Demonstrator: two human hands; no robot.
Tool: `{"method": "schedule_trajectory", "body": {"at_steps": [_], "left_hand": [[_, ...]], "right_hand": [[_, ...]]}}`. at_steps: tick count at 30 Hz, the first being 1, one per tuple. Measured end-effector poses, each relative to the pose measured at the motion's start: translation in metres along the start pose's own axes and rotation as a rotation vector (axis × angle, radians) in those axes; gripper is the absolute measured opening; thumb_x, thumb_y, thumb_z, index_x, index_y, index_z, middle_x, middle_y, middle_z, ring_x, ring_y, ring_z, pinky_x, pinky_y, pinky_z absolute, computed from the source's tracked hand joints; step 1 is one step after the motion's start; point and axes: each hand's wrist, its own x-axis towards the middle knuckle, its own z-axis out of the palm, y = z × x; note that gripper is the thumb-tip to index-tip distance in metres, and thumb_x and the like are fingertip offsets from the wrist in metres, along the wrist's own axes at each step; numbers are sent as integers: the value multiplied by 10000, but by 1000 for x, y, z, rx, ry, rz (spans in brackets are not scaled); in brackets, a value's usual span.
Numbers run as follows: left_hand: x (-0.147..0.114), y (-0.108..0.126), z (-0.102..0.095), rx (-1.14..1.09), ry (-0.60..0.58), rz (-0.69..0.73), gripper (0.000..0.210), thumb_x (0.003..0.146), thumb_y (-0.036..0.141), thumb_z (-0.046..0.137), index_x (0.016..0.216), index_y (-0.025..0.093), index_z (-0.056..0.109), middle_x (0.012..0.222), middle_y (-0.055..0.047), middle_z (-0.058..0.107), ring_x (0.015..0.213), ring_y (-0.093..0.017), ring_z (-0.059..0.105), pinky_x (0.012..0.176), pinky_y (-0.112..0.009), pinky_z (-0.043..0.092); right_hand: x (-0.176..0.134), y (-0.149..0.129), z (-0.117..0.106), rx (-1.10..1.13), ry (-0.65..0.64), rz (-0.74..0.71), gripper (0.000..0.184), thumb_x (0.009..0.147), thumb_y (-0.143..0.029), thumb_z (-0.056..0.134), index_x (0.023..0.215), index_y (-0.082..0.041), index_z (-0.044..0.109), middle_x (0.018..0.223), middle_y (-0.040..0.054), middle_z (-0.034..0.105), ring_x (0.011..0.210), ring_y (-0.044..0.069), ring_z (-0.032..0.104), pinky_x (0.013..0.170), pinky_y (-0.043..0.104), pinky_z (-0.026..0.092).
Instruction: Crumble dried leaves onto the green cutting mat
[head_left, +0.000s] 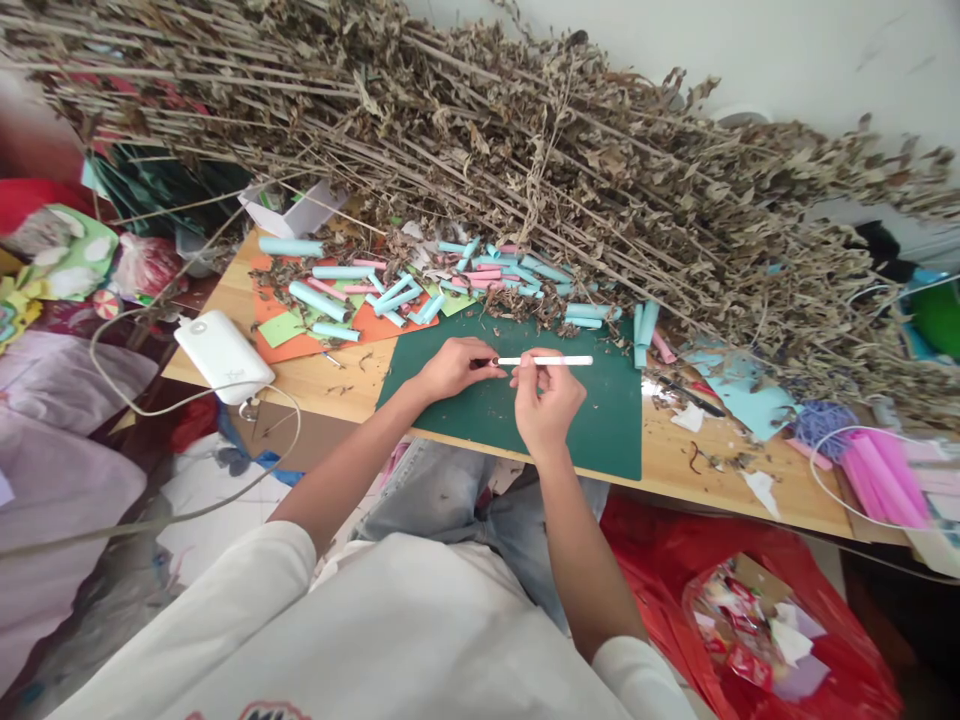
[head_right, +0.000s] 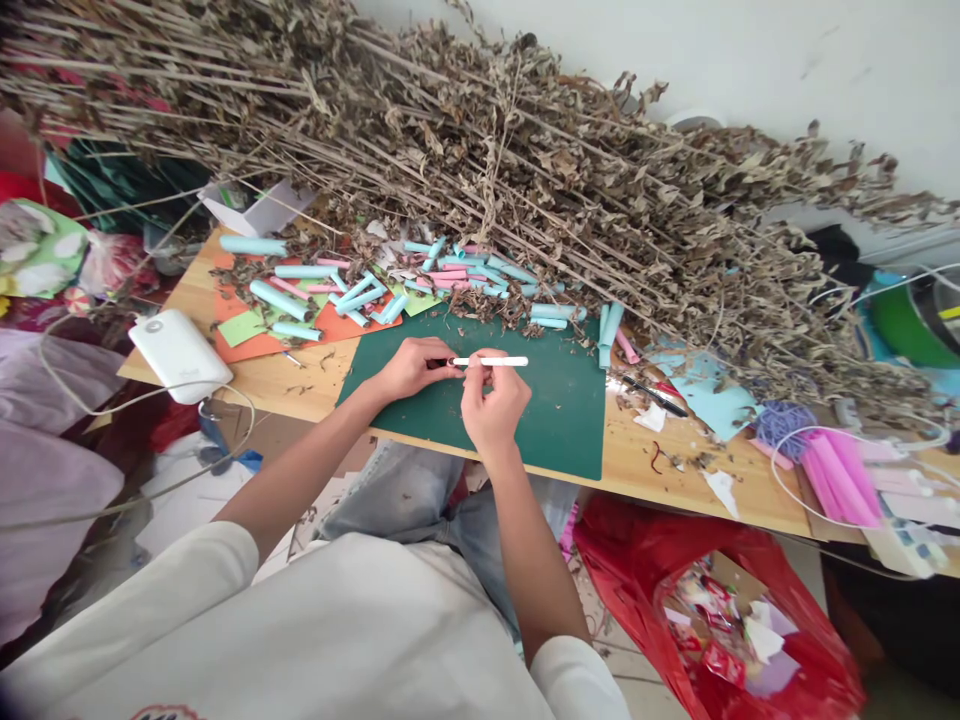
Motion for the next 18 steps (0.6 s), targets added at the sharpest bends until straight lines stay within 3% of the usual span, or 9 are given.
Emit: {"method": "schedule_trajectory", "body": {"at_steps": [13, 18], "left_hand": [[0, 1, -1, 8, -8, -5, 430, 889, 546, 547, 852, 151, 712, 757, -77, 672, 739, -173, 611, 670, -261, 439], [0, 1, -1, 4, -10, 13, 402, 894, 526, 549, 861, 159, 712, 772, -74, 676, 761, -174, 615, 692, -254, 439]], "right_hand": [[2, 2, -1, 22, -61, 1, 235, 949, -409, 480, 918, -211, 603, 747, 30, 699, 610, 146, 676, 640, 253, 536], [10, -4, -5, -74, -122, -99, 223, 956, -383, 460, 899, -217, 598, 746, 32, 693, 592, 147, 642, 628, 257, 510]]}}
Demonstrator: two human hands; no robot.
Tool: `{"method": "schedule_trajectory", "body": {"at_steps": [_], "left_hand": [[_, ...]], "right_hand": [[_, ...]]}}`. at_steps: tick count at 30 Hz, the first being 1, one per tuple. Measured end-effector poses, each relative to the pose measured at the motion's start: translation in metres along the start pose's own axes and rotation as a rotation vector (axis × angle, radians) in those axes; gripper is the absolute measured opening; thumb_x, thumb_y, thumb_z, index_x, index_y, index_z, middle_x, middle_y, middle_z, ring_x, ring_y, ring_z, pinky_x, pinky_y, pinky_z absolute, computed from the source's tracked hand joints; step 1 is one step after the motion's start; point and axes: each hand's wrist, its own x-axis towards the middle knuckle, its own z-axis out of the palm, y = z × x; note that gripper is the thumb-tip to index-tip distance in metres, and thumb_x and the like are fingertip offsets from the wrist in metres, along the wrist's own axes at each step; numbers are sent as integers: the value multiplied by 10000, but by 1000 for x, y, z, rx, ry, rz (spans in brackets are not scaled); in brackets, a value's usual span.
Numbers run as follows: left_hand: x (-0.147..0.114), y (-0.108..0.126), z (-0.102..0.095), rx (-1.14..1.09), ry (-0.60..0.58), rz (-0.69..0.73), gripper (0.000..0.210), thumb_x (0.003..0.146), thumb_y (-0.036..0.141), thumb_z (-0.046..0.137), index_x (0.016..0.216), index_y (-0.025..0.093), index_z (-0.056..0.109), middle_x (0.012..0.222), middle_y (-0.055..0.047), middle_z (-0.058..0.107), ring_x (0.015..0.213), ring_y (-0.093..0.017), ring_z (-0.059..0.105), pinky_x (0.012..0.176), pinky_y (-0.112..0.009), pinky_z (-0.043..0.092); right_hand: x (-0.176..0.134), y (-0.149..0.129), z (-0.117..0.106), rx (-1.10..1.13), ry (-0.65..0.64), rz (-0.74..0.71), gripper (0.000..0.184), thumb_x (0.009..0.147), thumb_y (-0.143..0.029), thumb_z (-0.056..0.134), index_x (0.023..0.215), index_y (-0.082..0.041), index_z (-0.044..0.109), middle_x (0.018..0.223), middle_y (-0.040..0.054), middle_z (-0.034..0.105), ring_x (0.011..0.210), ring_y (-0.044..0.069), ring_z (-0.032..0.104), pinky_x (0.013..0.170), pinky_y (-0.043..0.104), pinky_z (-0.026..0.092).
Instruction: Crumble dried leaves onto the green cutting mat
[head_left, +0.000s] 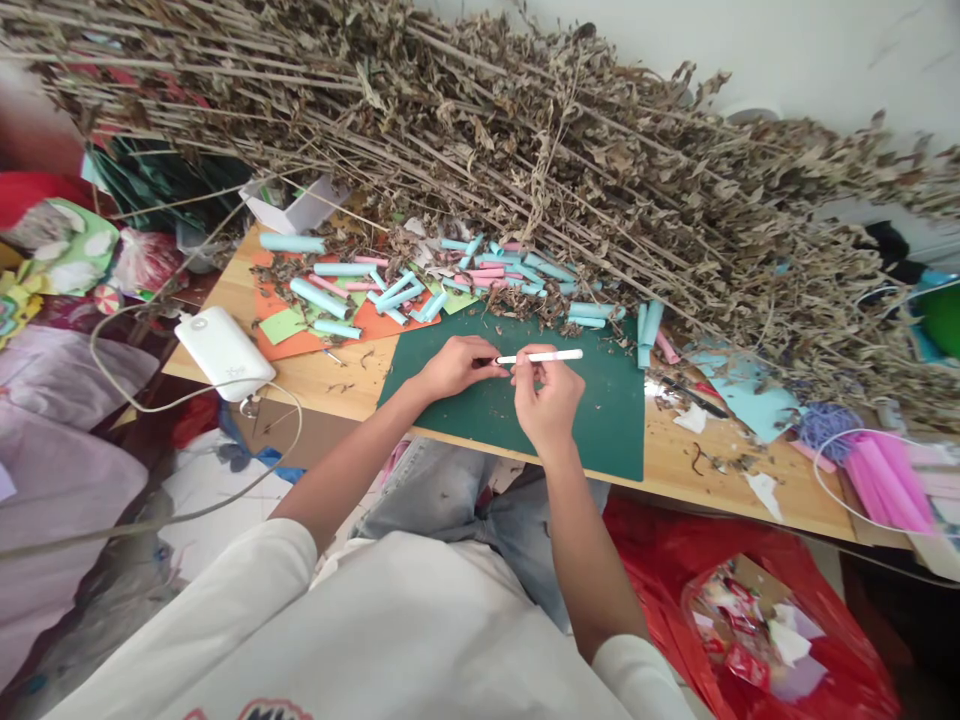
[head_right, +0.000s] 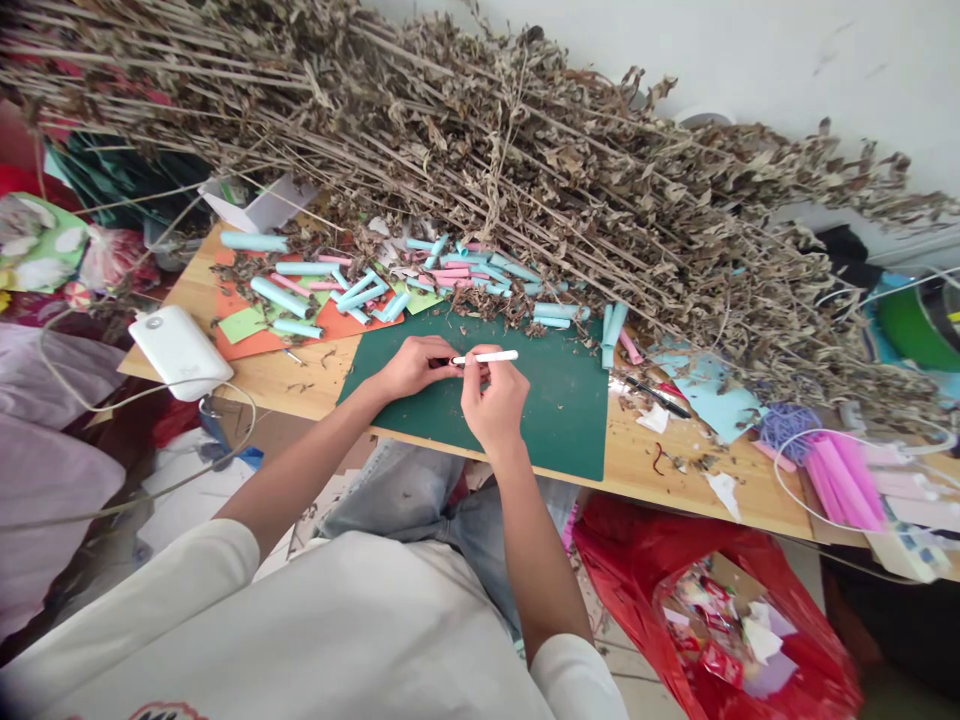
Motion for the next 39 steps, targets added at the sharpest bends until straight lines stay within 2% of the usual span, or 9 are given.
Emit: {"method": "schedule_trajectory", "body": {"at_steps": [7, 13, 18, 23, 28, 31, 33, 36, 39], "left_hand": [[0, 0, 0, 15, 3, 53, 397, 909, 514, 523, 861, 157, 689, 766, -69, 671, 749, -167, 602, 701, -249, 436], [1, 3, -2, 21, -20, 29, 421, 909, 528, 511, 827, 158, 694, 745, -69, 655, 743, -170, 601, 699, -252, 433], [0, 0, -1, -3, -24, 35, 448, 913, 545, 491, 857, 153, 701, 774, -87, 679, 751, -178, 611, 710, -266, 449], [0, -1, -1, 0, -1, 28, 439, 919, 532, 493, 861, 148, 697, 776, -83, 683, 753, -169, 610, 703, -250, 443], [0, 1, -2, 12, -23, 20, 436, 918, 531, 496, 840, 145, 685, 771, -75, 672, 757, -169, 606, 706, -249, 431], [0, 1, -2, 17, -17, 23, 439, 914, 533, 505, 827, 139, 678, 756, -69, 661, 740, -167, 596, 694, -250, 425], [0, 1, -1, 12, -20, 25, 437, 913, 532, 509, 835, 139, 682, 755, -65, 656, 736, -164, 593, 699, -250, 427], [1, -1, 0, 14, -23, 26, 439, 908, 542, 511, 863, 145, 693, 771, -65, 663, 756, -169, 601, 727, -257, 436], [1, -2, 1, 24, -23, 36, 445, 904, 547, 513, 857, 143, 693, 756, -64, 658, 744, -169, 596, 716, -256, 433]], "right_hand": [[15, -11, -12, -154, -237, -141, 214, 962, -316, 436, 903, -200, 607, 776, 51, 681, 629, 159, 609, 618, 258, 440], [18, -5, -9, -135, -223, -180, 192, 953, -303, 455, 888, -199, 604, 773, 50, 681, 663, 169, 626, 682, 267, 459], [18, -3, -4, -122, -196, -195, 177, 942, -295, 470, 869, -198, 599, 764, 48, 683, 621, 157, 609, 652, 263, 461], [16, -4, 0, -94, -160, -166, 169, 933, -289, 488, 869, -191, 609, 729, 50, 676, 584, 157, 595, 611, 270, 452], [23, -4, -9, -31, -185, -103, 141, 901, -289, 544, 843, -201, 638, 762, 42, 672, 615, 157, 588, 622, 288, 464], [30, -4, -11, 142, -118, -92, 99, 845, -296, 622, 895, -212, 638, 966, 65, 654, 852, 189, 623, 774, 326, 504], [34, -7, -8, 378, -95, -46, 193, 810, -324, 676, 961, -228, 603, 1027, 59, 634, 939, 191, 617, 838, 340, 506], [39, -15, 5, 756, -93, 38, 256, 807, -398, 700, 944, -246, 547, 829, 3, 610, 760, 148, 598, 713, 296, 498], [44, -24, 16, 961, -37, 114, 358, 870, -534, 593, 712, -232, 483, 555, -62, 384, 484, 95, 394, 495, 248, 354]]}}
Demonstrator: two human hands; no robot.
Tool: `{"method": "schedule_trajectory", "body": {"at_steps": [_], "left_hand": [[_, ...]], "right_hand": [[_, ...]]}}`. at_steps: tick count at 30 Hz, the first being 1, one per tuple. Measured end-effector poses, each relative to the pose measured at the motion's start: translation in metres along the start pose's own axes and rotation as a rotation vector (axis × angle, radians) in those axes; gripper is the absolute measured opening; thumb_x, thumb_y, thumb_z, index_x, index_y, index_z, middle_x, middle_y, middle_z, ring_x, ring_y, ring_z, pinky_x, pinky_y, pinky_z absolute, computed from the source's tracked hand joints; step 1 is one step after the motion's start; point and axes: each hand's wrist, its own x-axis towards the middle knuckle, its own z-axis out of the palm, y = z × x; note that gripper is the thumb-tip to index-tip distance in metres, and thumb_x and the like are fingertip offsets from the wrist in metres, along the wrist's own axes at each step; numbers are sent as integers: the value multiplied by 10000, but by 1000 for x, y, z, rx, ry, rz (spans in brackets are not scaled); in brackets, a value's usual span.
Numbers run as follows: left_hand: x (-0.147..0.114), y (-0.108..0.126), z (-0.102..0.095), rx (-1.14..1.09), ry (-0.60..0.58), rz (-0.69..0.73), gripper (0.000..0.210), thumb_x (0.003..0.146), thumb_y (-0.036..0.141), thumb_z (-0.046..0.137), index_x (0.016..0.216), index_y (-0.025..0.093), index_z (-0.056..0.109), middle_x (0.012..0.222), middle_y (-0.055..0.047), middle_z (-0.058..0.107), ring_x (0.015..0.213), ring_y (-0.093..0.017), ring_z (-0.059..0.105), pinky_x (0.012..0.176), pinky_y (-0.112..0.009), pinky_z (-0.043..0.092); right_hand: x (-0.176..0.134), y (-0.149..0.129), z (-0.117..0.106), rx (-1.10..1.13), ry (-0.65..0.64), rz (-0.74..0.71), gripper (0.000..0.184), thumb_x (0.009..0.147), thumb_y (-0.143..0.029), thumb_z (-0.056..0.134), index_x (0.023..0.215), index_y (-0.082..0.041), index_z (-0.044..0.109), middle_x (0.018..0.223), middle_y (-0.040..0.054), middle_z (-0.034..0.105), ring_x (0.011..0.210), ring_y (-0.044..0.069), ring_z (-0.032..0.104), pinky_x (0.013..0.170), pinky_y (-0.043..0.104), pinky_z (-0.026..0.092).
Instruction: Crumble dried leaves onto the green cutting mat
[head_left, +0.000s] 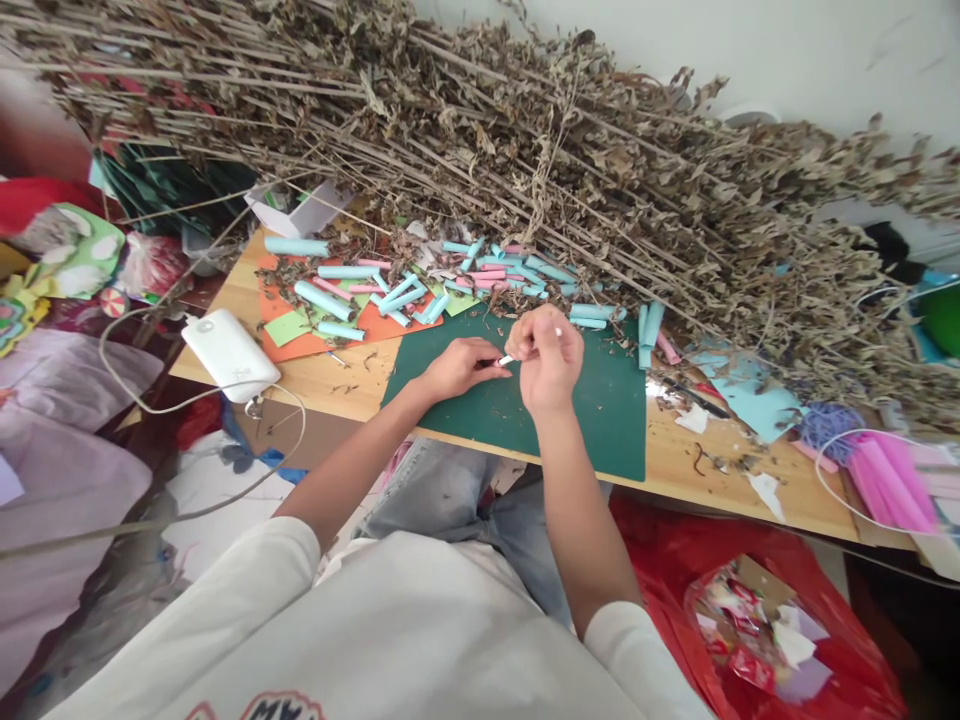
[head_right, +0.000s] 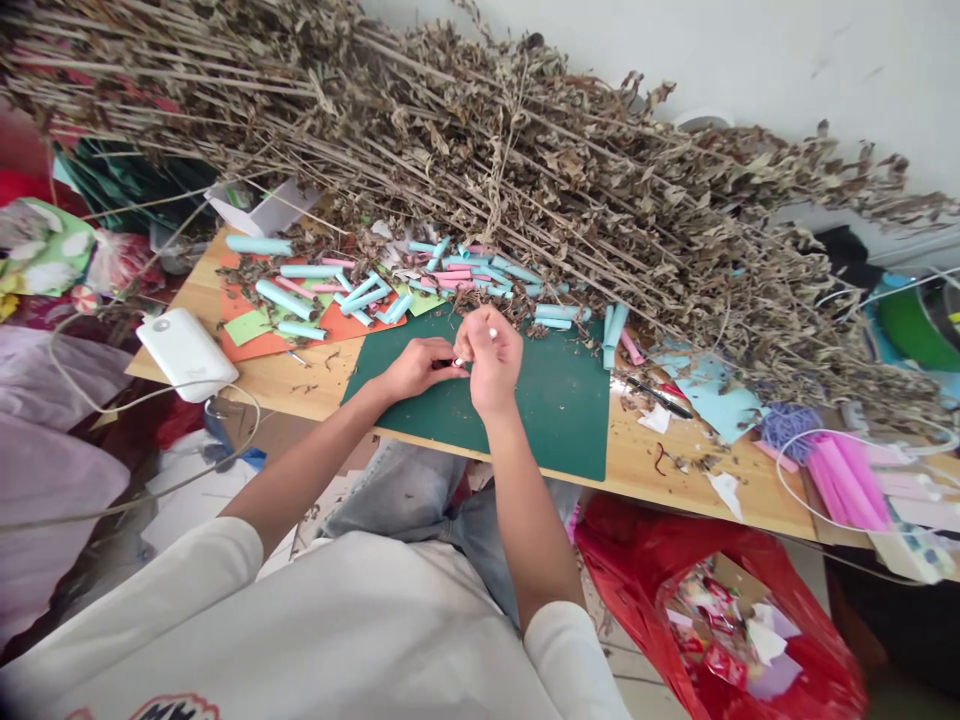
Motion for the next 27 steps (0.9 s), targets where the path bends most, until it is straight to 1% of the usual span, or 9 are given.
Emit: {"method": "schedule_trajectory", "body": {"at_steps": [2, 3, 5, 7, 12, 17, 22, 27], "left_hand": [[0, 0, 0, 0, 0, -3, 453, 904, 552, 507, 854, 139, 689, 751, -67, 655, 735, -168, 591, 703, -254, 430], [0, 1, 0, -1, -3, -7, 459, 903, 557, 503, 857, 139, 687, 757, -71, 657, 738, -169, 592, 702, -254, 431], [1, 2, -1, -4, -7, -14, 476, 902, 569, 493, 848, 137, 685, 762, -77, 659, 742, -171, 595, 700, -255, 433], [1, 2, -1, -6, -6, -15, 493, 903, 579, 484, 829, 134, 681, 752, -77, 657, 736, -172, 596, 695, -256, 434], [-1, -1, 0, 6, 5, -50, 504, 898, 595, 486, 828, 137, 682, 770, -77, 672, 738, -176, 605, 698, -265, 440], [-3, -3, 2, 15, -7, -55, 471, 902, 572, 500, 867, 142, 689, 822, -97, 686, 806, -192, 631, 747, -272, 460], [-4, -5, 2, 4, 20, -18, 419, 926, 514, 501, 900, 140, 690, 847, -93, 698, 814, -186, 634, 770, -275, 468], [-4, -5, 1, 13, 8, -38, 431, 918, 523, 507, 865, 137, 690, 811, -87, 686, 784, -183, 627, 749, -272, 464]], "right_hand": [[3, 1, 6, 85, 24, 24, 516, 888, -638, 482, 588, -226, 401, 498, -75, 243, 421, 83, 255, 433, 251, 235], [4, 1, 8, 119, 19, 34, 560, 887, -671, 442, 554, -226, 373, 484, -76, 207, 410, 82, 215, 423, 257, 192], [7, 0, 10, 174, -8, 61, 597, 893, -680, 401, 512, -224, 342, 463, -75, 178, 399, 79, 171, 419, 268, 141], [9, 0, 11, 204, -36, 86, 594, 904, -639, 411, 489, -223, 326, 448, -74, 172, 391, 75, 150, 418, 273, 114], [13, 5, 11, 212, -92, 114, 559, 902, -537, 479, 466, -221, 330, 432, -72, 203, 378, 66, 158, 415, 267, 102], [16, 7, 11, 198, -112, 180, 554, 882, -538, 484, 457, -222, 322, 420, -76, 201, 373, 63, 146, 414, 260, 97], [13, 10, 14, 127, -143, 154, 566, 865, -541, 508, 448, -214, 308, 418, -71, 227, 382, 59, 170, 427, 254, 132], [12, 14, 12, 165, -122, 119, 570, 869, -531, 509, 449, -214, 290, 416, -74, 210, 374, 58, 164, 425, 254, 128]]}}
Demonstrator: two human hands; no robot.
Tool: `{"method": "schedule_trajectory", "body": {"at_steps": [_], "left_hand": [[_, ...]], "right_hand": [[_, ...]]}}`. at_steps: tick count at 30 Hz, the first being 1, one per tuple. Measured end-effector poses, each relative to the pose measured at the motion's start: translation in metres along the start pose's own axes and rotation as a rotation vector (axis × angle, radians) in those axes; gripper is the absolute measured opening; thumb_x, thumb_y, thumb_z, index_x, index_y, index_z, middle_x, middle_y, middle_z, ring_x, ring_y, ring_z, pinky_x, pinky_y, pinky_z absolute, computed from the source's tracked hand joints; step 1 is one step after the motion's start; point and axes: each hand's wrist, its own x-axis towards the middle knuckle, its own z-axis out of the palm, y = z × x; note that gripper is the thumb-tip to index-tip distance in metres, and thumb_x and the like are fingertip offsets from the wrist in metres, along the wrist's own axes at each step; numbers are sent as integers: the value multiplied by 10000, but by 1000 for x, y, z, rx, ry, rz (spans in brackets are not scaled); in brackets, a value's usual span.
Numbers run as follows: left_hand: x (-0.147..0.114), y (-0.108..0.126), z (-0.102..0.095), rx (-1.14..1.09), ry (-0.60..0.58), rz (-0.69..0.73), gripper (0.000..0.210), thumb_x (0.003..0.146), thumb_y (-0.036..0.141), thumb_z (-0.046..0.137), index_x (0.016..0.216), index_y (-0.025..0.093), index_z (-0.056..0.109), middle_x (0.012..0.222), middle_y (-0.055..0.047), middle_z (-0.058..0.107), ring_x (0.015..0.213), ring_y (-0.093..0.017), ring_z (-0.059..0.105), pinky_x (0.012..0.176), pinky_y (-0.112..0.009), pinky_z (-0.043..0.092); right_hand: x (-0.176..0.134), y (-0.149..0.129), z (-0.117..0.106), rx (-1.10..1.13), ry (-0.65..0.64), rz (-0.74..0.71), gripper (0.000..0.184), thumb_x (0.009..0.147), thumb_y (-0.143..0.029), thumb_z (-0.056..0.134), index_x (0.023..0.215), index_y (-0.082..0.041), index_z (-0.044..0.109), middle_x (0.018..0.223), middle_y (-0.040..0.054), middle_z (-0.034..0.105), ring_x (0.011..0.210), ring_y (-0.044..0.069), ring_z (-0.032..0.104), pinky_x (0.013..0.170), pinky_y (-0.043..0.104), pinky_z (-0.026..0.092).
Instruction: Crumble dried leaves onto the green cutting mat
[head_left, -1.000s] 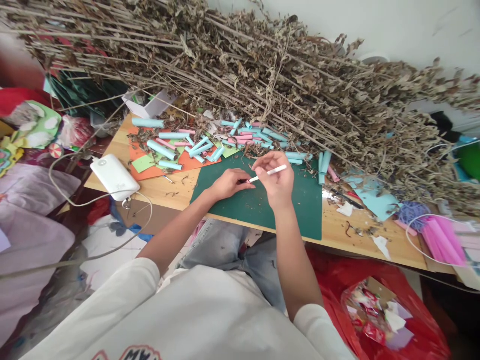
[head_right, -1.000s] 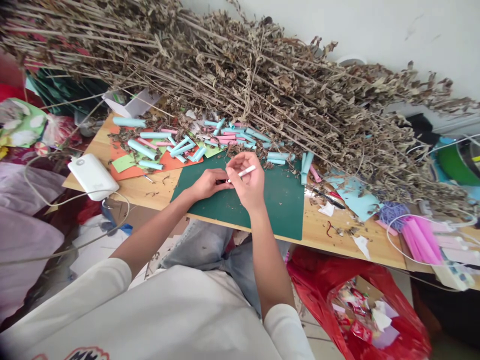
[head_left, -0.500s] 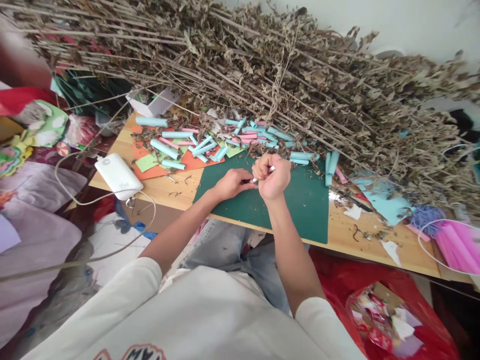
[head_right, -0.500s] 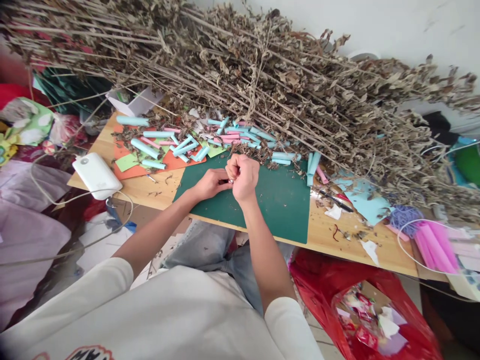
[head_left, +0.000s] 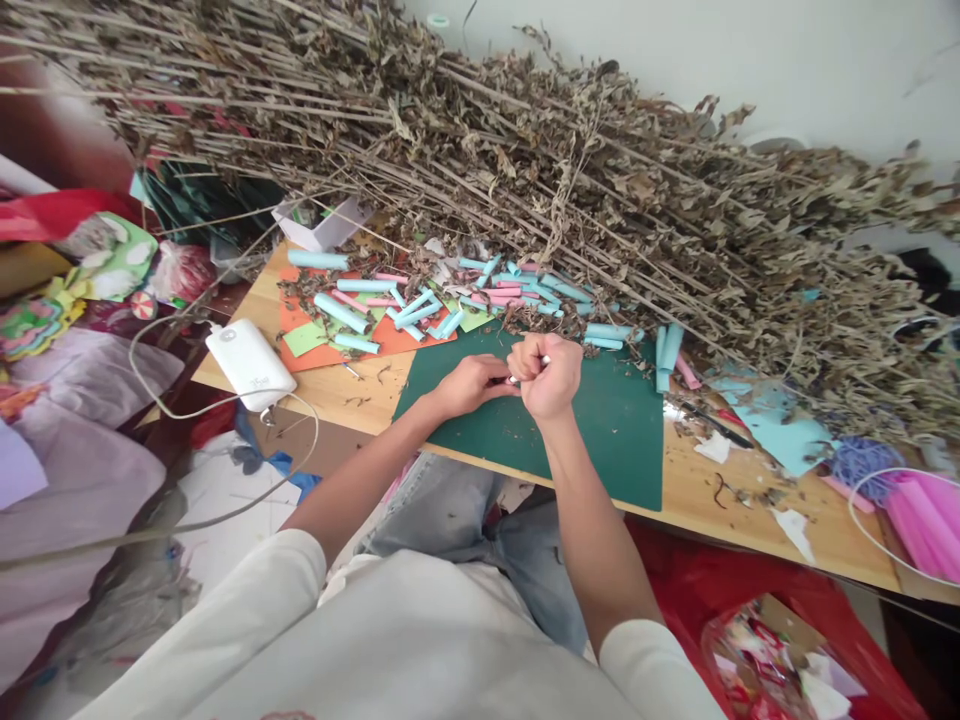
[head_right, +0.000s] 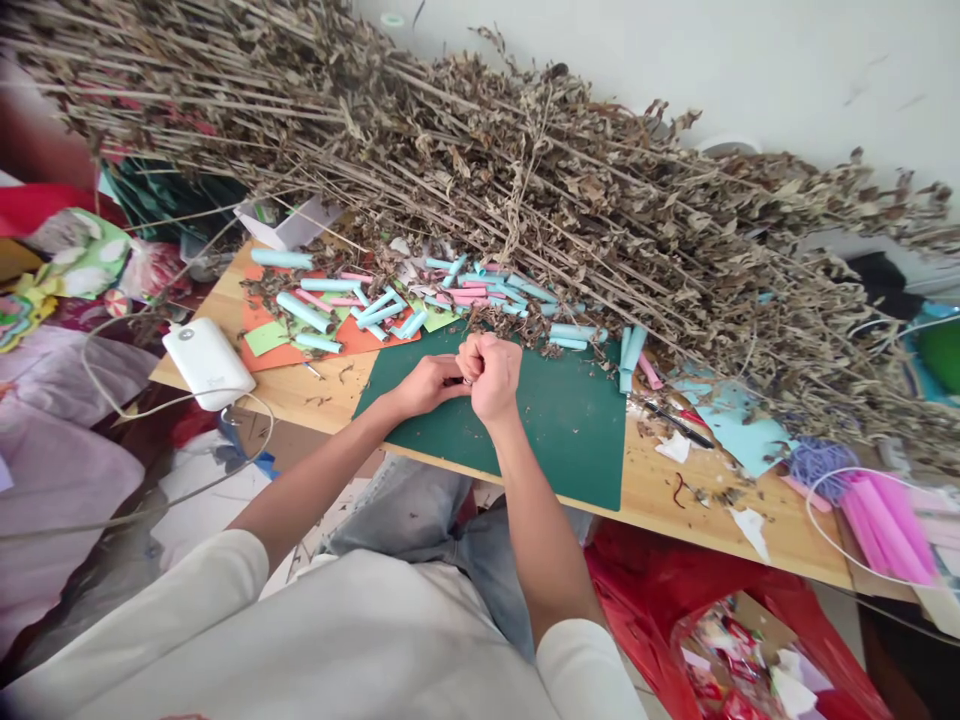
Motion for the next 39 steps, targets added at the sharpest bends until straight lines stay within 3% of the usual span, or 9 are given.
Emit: {"method": "schedule_trajectory", "body": {"at_steps": [8, 17, 26, 35, 39], "left_hand": [[1, 0, -1, 12, 6, -21, 463, 907, 555, 504, 886, 136, 702, 760, -78, 664, 748, -174, 609, 708, -262, 444], [3, 2, -3, -4, -7, -11, 472, 907, 558, 498, 884, 135, 708, 760, -85, 670, 744, -175, 601, 702, -260, 437], [2, -3, 1, 8, -11, 8, 455, 925, 539, 482, 836, 138, 680, 779, -83, 668, 758, -178, 601, 728, -277, 448], [0, -6, 2, 31, 28, 26, 371, 928, 470, 524, 837, 147, 683, 807, -73, 691, 770, -177, 625, 741, -282, 472], [-1, -9, 3, 2, 45, 35, 370, 920, 468, 542, 821, 142, 687, 785, -72, 692, 763, -173, 636, 714, -262, 471]], "right_hand": [[4, -9, 0, -21, 78, 67, 593, 851, -632, 452, 452, -233, 272, 415, -79, 174, 379, 71, 129, 415, 267, 116], [-5, -12, 3, -3, 137, -42, 583, 862, -612, 470, 467, -237, 261, 439, -72, 176, 397, 79, 133, 421, 279, 123], [-4, -9, 6, -51, 127, -22, 591, 879, -639, 416, 472, -237, 267, 446, -70, 179, 394, 83, 157, 421, 281, 153], [1, 0, 4, -108, 23, 10, 592, 873, -602, 456, 450, -226, 281, 435, -61, 220, 399, 79, 195, 437, 271, 157], [-2, 6, 5, -135, 15, -44, 553, 869, -537, 497, 454, -224, 309, 446, -59, 237, 417, 83, 210, 450, 272, 163]]}}
